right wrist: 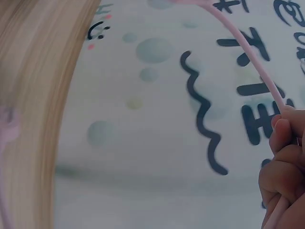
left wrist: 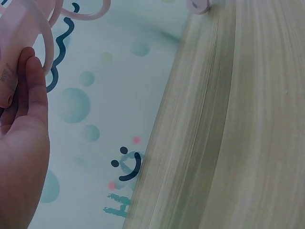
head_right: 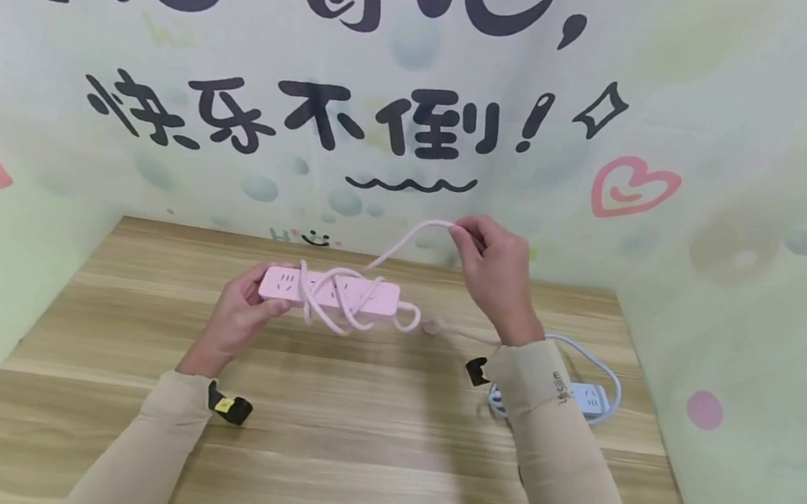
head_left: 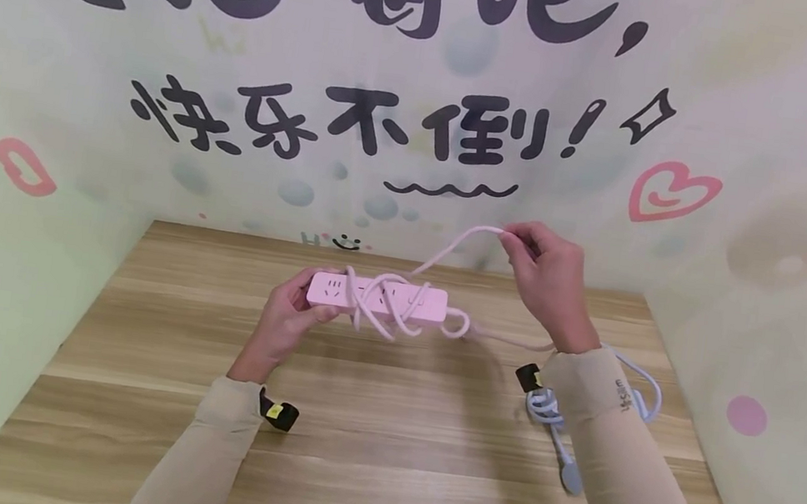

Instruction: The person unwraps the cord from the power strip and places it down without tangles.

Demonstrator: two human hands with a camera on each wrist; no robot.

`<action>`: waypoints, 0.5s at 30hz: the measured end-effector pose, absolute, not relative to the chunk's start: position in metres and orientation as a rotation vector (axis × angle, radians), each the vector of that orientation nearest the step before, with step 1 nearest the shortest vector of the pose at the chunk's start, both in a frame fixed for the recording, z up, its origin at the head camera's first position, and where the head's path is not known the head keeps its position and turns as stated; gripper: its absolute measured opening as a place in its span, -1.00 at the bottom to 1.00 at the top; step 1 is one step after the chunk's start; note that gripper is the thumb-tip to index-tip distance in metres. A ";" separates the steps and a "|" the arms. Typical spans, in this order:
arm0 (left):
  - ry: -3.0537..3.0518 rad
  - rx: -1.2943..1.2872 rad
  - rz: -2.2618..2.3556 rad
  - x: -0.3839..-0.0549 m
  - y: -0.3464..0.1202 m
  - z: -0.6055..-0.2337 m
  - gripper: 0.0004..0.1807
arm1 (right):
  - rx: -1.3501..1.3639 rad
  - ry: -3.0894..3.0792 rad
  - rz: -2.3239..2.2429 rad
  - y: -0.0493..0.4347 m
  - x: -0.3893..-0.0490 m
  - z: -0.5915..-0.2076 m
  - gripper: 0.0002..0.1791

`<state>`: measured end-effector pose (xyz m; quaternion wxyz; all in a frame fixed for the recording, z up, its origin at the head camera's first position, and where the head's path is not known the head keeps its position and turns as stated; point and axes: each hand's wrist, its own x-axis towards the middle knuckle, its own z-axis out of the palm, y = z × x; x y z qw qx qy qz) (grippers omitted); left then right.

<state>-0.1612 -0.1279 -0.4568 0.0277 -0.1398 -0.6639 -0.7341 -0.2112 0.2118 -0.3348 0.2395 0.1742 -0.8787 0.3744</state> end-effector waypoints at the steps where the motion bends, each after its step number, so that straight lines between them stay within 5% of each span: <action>1: -2.045 -0.433 -2.269 -0.161 -0.128 -0.456 -0.42 | 0.461 -2.426 1.025 0.213 -0.212 -0.337 -0.78; 15: -1.963 -0.411 -2.285 -0.163 -0.130 -0.457 -0.44 | 0.388 -2.609 0.920 0.238 -0.216 -0.391 -0.80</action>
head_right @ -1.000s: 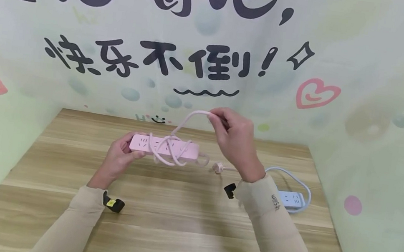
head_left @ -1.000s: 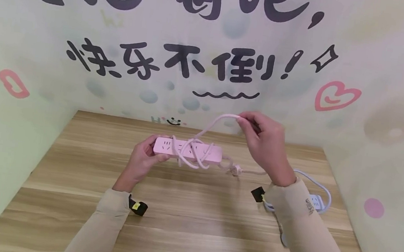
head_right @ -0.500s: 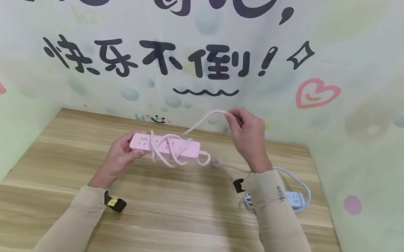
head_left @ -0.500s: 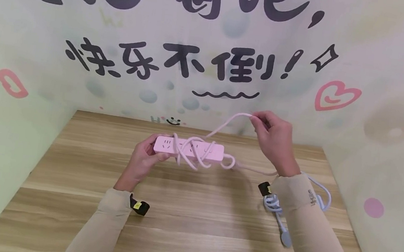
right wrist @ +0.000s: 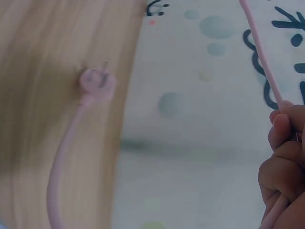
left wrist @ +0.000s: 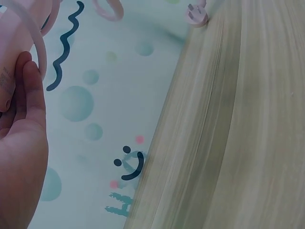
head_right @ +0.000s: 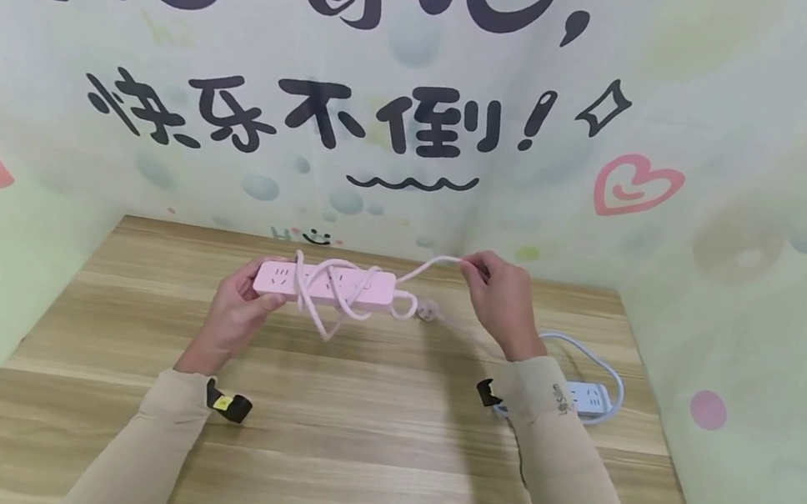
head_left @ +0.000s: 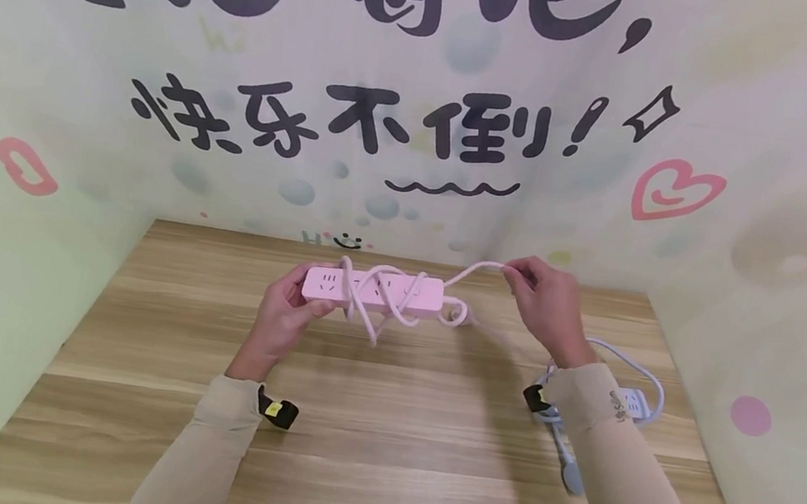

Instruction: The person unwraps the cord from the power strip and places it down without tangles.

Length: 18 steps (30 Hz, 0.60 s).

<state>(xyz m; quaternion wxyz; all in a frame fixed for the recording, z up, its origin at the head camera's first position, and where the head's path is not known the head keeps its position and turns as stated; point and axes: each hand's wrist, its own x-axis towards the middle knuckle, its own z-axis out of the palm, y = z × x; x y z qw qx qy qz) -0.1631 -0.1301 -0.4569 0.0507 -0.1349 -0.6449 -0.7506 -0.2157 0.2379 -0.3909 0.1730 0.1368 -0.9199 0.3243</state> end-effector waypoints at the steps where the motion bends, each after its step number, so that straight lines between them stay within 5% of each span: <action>1: -1.959 -0.410 -2.285 -0.163 -0.130 -0.457 -0.44 | 0.401 -2.610 0.908 0.239 -0.214 -0.396 -0.81; 18: -1.827 -0.442 -2.374 -0.165 -0.129 -0.457 -0.47 | 0.484 -2.773 0.944 0.240 -0.182 -0.448 -0.84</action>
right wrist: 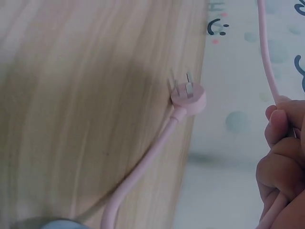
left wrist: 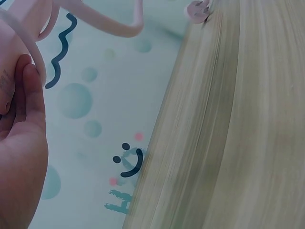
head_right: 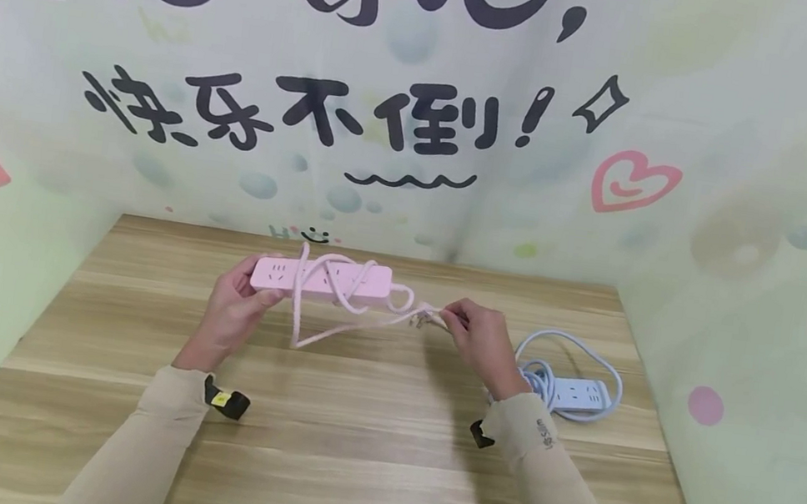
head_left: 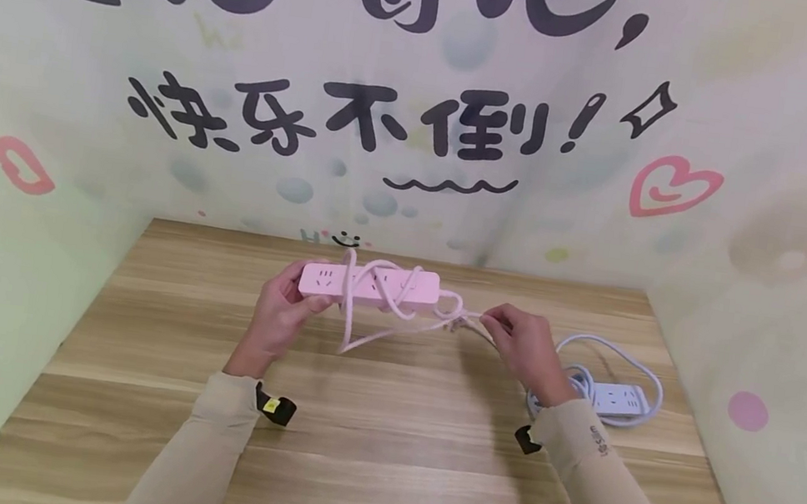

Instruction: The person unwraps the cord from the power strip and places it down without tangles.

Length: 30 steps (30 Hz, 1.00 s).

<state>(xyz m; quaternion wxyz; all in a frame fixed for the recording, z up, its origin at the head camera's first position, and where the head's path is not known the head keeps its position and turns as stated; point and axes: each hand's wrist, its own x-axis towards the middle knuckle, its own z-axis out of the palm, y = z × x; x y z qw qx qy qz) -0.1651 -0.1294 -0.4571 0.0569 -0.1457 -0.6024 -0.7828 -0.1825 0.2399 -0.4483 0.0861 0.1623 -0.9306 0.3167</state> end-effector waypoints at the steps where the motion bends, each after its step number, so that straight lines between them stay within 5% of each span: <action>1: -1.803 -0.449 -2.392 -0.165 -0.130 -0.457 -0.48 | 0.492 -2.781 0.957 0.239 -0.181 -0.450 -0.85; 30: -1.910 -0.396 -2.329 -0.165 -0.125 -0.456 -0.45 | 0.800 -2.888 0.493 0.209 -0.154 -0.479 -0.88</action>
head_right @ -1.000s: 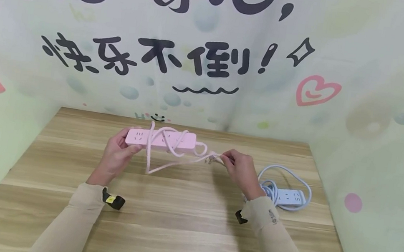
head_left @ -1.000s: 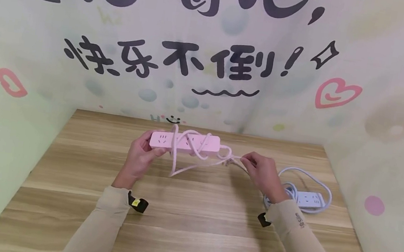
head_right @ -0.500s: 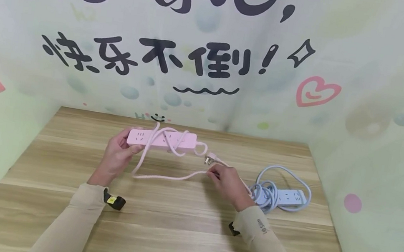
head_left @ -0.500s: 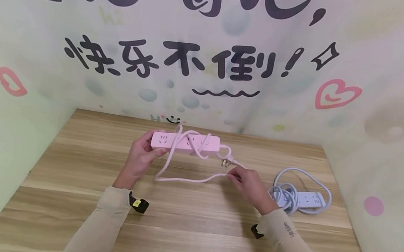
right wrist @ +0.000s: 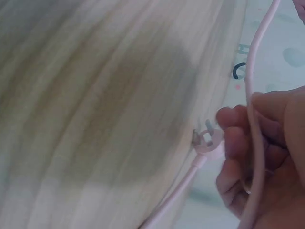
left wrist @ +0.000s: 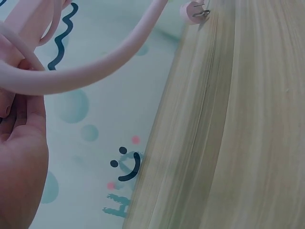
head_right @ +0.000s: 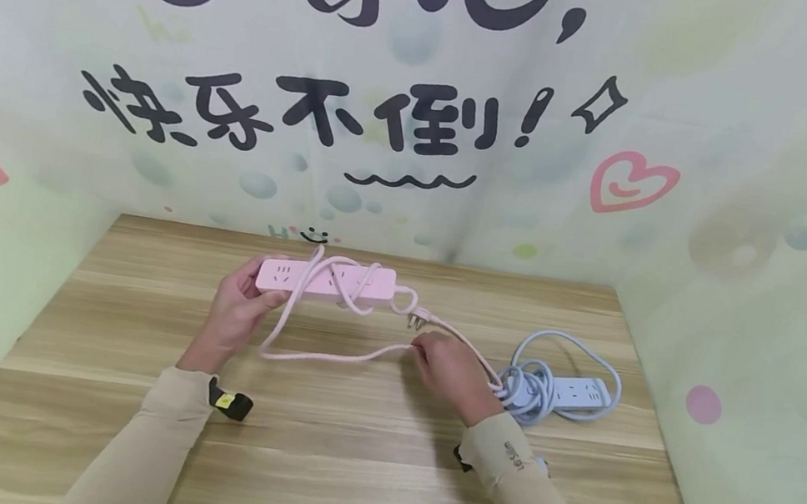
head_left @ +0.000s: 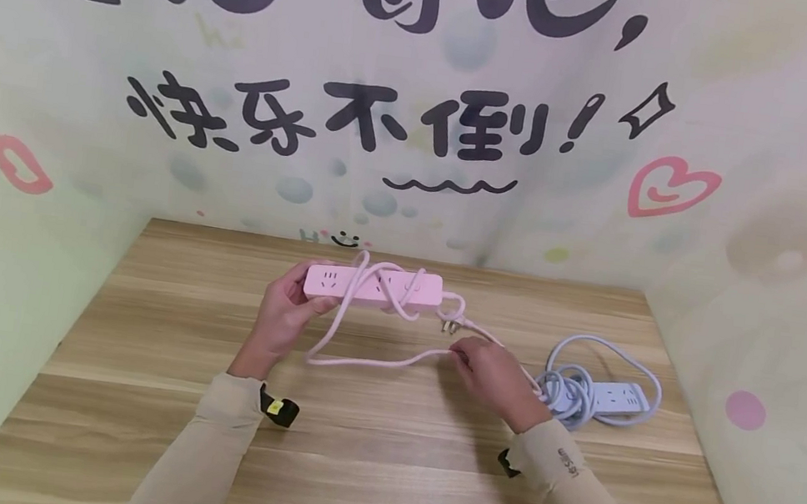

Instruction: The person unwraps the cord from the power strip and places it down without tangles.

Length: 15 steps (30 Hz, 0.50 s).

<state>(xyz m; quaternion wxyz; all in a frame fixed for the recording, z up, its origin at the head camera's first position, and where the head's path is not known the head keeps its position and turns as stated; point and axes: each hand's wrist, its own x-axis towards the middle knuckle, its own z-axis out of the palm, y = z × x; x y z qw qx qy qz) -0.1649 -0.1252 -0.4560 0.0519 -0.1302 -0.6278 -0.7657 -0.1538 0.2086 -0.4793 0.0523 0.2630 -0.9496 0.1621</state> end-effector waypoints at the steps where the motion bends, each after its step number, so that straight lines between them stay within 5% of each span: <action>1: -1.910 -0.393 -2.328 -0.165 -0.125 -0.456 -0.45 | 0.814 -2.870 0.477 0.208 -0.154 -0.478 -0.87; 15: -1.923 -0.389 -2.293 -0.163 -0.125 -0.454 -0.41 | 0.960 -2.587 0.377 0.189 -0.146 -0.471 -0.72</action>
